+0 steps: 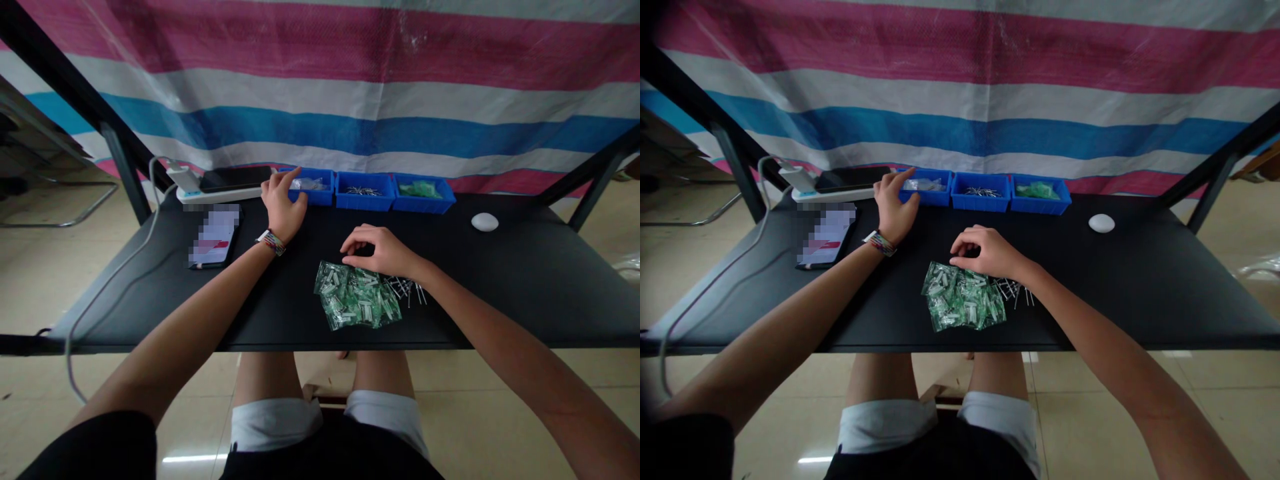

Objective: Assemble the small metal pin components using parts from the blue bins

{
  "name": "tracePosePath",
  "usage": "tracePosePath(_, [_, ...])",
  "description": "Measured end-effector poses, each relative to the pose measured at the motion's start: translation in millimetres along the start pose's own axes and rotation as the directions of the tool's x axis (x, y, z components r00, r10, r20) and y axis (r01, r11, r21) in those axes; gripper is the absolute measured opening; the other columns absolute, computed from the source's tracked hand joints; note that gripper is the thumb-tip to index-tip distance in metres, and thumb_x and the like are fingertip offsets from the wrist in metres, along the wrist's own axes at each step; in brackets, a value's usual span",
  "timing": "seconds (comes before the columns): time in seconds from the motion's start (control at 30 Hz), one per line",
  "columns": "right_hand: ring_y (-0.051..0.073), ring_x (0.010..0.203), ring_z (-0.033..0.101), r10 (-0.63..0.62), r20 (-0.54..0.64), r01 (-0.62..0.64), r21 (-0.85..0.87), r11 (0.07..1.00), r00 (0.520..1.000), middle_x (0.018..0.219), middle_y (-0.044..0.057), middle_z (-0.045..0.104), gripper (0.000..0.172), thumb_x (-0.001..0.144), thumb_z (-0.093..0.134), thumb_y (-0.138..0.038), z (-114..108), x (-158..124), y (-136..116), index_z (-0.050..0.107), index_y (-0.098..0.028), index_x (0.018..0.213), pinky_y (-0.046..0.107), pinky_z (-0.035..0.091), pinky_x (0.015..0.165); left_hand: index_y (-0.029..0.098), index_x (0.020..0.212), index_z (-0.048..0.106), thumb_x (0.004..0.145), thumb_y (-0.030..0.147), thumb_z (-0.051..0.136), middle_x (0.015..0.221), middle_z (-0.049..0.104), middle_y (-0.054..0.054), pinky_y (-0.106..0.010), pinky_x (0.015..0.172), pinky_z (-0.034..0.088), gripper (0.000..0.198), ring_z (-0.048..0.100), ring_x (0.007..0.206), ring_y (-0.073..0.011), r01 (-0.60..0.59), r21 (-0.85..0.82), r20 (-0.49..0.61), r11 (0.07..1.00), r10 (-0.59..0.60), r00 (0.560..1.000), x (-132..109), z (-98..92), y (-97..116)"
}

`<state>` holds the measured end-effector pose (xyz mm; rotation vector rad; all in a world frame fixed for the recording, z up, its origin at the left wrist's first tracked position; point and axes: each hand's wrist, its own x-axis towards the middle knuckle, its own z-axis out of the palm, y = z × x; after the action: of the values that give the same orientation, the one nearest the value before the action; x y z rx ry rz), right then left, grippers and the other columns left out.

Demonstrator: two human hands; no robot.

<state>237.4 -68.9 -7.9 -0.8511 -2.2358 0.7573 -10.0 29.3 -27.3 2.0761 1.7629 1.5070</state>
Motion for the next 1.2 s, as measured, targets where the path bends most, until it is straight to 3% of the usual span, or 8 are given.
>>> tracePosePath(0.13, [0.020, 0.083, 0.061, -0.033, 0.065, 0.042, -0.129, 0.991, 0.997, 0.083, 0.003, 0.069, 0.015, 0.084, 0.087, -0.028, 11, 0, -6, 0.074, -0.019, 0.085, 0.035, 0.047, 0.081, 0.028, 0.129, 0.073, 0.082, 0.017, 0.065, 0.145, 0.063, -0.008, -0.057, 0.118, 0.036, 0.049, 0.050, 0.137, -0.0389, 0.009, 0.020, 0.023, 1.000, -0.009, 1.000, -5, 0.7, 3])
tracePosePath(0.23, [0.019, 0.083, 0.059, -0.055, 0.105, 0.066, -0.096, 0.993, 0.993, 0.083, 0.002, 0.069, 0.015, 0.084, 0.083, -0.018, 16, 1, -7, 0.069, -0.019, 0.079, 0.035, 0.046, 0.081, 0.026, 0.119, 0.074, 0.080, 0.015, 0.064, 0.142, 0.062, -0.010, -0.057, 0.117, 0.037, 0.042, 0.051, 0.134, -0.0382, 0.011, 0.013, 0.001, 1.000, -0.011, 1.000, -4, 1.7, 0])
tracePosePath(0.4, [0.016, 0.076, 0.061, 0.075, 0.022, -0.078, 0.204, 0.976, 0.997, 0.080, 0.000, 0.066, 0.011, 0.088, 0.075, -0.021, 15, 4, -2, 0.065, -0.020, 0.082, 0.032, 0.050, 0.072, 0.022, 0.109, 0.071, 0.081, 0.017, 0.067, 0.136, 0.062, -0.013, -0.056, 0.117, 0.037, 0.028, 0.053, 0.132, -0.0370, -0.010, -0.010, -0.054, 1.000, 0.010, 0.999, -1, 1.8, -7])
tracePosePath(0.5, [0.015, 0.067, 0.065, 0.274, -0.095, -0.198, 0.475, 0.857, 0.957, 0.076, -0.002, 0.065, 0.024, 0.085, 0.080, -0.035, 12, 8, 10, 0.061, -0.021, 0.085, 0.029, 0.053, 0.061, 0.021, 0.103, 0.070, 0.086, 0.024, 0.068, 0.130, 0.064, -0.013, -0.054, 0.116, 0.038, 0.018, 0.054, 0.131, -0.0359, -0.063, -0.097, -0.061, 0.993, 0.057, 0.996, -2, -3.9, 0])
tracePosePath(0.63, [0.017, 0.069, 0.073, 0.466, -0.234, -0.187, 0.697, 0.692, 0.853, 0.076, -0.003, 0.064, 0.038, 0.074, 0.090, -0.040, 5, 13, 28, 0.058, -0.021, 0.082, 0.034, 0.064, 0.067, 0.020, 0.097, 0.071, 0.101, 0.037, 0.055, 0.104, 0.073, -0.008, -0.041, 0.098, 0.049, 0.024, 0.065, 0.105, -0.0268, -0.105, -0.419, 0.235, 0.902, 0.219, 0.947, -8, -11.2, 16])
tracePosePath(0.8, [0.020, 0.078, 0.078, 0.526, -0.237, -0.150, 0.793, 0.590, 0.817, 0.078, -0.003, 0.067, 0.039, 0.070, 0.093, -0.032, -1, 16, 38, 0.057, -0.021, 0.080, 0.037, 0.068, 0.082, 0.019, 0.105, 0.070, 0.096, 0.047, 0.069, 0.102, 0.073, -0.007, -0.033, 0.084, 0.050, 0.030, 0.068, 0.095, -0.0219, 0.094, -0.571, 0.467, 0.816, 0.229, 0.854, -17, -6.0, 31])
tracePosePath(0.93, [0.021, 0.080, 0.079, 0.503, -0.206, -0.142, 0.810, 0.569, 0.839, 0.083, -0.002, 0.070, 0.039, 0.070, 0.092, -0.028, 0, 16, 39, 0.057, -0.020, 0.083, 0.039, 0.068, 0.083, 0.018, 0.111, 0.066, 0.087, 0.042, 0.080, 0.090, 0.073, -0.005, -0.031, 0.079, 0.049, 0.036, 0.068, 0.084, -0.0188, 0.203, -0.615, 0.517, 0.762, 0.196, 0.833, -21, -0.5, 34])
tracePosePath(1.2, [0.020, 0.071, 0.078, 0.502, -0.128, -0.234, 0.769, 0.595, 0.855, 0.081, 0.001, 0.075, 0.037, 0.078, 0.088, -0.039, -4, 19, 41, 0.064, -0.020, 0.098, 0.038, 0.069, 0.072, 0.016, 0.096, 0.070, 0.082, 0.042, 0.084, 0.077, 0.068, -0.001, -0.028, 0.072, 0.048, 0.032, 0.063, 0.071, -0.0143, 0.342, -0.663, 0.572, 0.666, 0.157, 0.805, -20, -0.3, 37])
